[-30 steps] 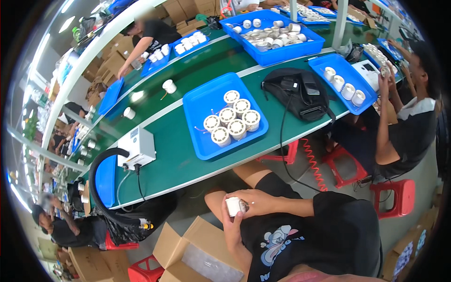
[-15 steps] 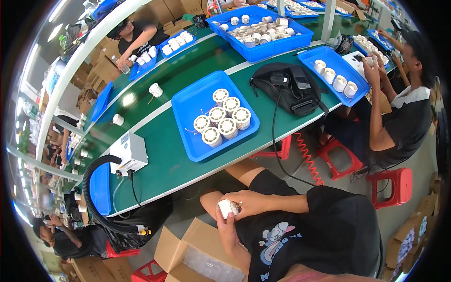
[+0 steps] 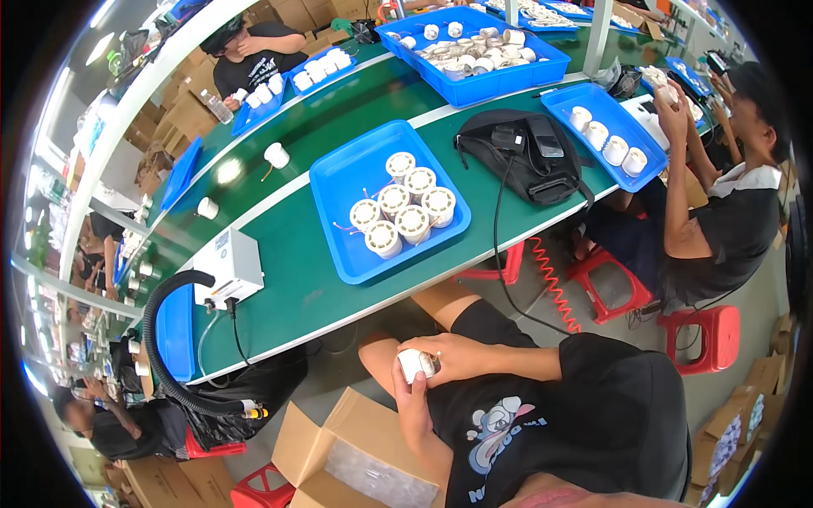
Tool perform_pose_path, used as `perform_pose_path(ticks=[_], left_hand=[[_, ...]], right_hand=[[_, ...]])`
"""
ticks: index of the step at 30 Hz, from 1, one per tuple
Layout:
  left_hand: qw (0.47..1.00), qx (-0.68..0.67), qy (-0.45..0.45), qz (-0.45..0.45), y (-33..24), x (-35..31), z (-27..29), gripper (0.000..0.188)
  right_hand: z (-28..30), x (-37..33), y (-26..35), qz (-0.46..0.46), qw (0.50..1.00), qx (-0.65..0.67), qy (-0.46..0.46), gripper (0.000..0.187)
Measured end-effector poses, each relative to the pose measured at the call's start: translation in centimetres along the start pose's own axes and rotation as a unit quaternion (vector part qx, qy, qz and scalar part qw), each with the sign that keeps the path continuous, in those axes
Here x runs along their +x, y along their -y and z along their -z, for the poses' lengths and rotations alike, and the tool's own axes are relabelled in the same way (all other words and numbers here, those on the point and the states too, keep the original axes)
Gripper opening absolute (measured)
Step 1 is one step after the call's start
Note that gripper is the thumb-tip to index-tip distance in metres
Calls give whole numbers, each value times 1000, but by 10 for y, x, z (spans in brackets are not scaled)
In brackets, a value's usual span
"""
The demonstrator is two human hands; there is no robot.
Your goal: Assembling electronic components into plastic housings and interacting with an air nozzle at a factory workstation.
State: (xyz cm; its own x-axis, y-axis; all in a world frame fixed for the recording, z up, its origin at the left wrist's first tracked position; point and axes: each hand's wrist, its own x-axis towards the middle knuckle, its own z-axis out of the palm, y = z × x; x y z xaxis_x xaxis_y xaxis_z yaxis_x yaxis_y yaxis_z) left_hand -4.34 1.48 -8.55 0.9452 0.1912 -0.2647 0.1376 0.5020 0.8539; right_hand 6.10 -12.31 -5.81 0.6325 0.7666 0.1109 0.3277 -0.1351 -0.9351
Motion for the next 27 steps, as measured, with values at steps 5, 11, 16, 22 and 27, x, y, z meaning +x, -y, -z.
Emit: perform_pose_path(ticks=[5, 11, 16, 22, 27], left_hand=[[1000, -10, -21, -4, 1, -3, 3, 63], [999, -5, -43, -26, -1, -8, 7, 64], [996, 56, -55, -31, -6, -13, 19, 70], [998, 25, -47, -14, -16, -17, 21, 75], [998, 40, -38, -13, -22, -18, 22, 78]], right_hand=[[-7, 4, -2, 21, 1000, 1, -13, 60], [-13, 7, -1, -4, 999, -30, 30, 70], [-6, 10, 17, -38, 991, 12, 131, 80], [-16, 8, 3, 9, 993, 2, 114, 83], [-14, 10, 5, 30, 993, 3, 114, 84]])
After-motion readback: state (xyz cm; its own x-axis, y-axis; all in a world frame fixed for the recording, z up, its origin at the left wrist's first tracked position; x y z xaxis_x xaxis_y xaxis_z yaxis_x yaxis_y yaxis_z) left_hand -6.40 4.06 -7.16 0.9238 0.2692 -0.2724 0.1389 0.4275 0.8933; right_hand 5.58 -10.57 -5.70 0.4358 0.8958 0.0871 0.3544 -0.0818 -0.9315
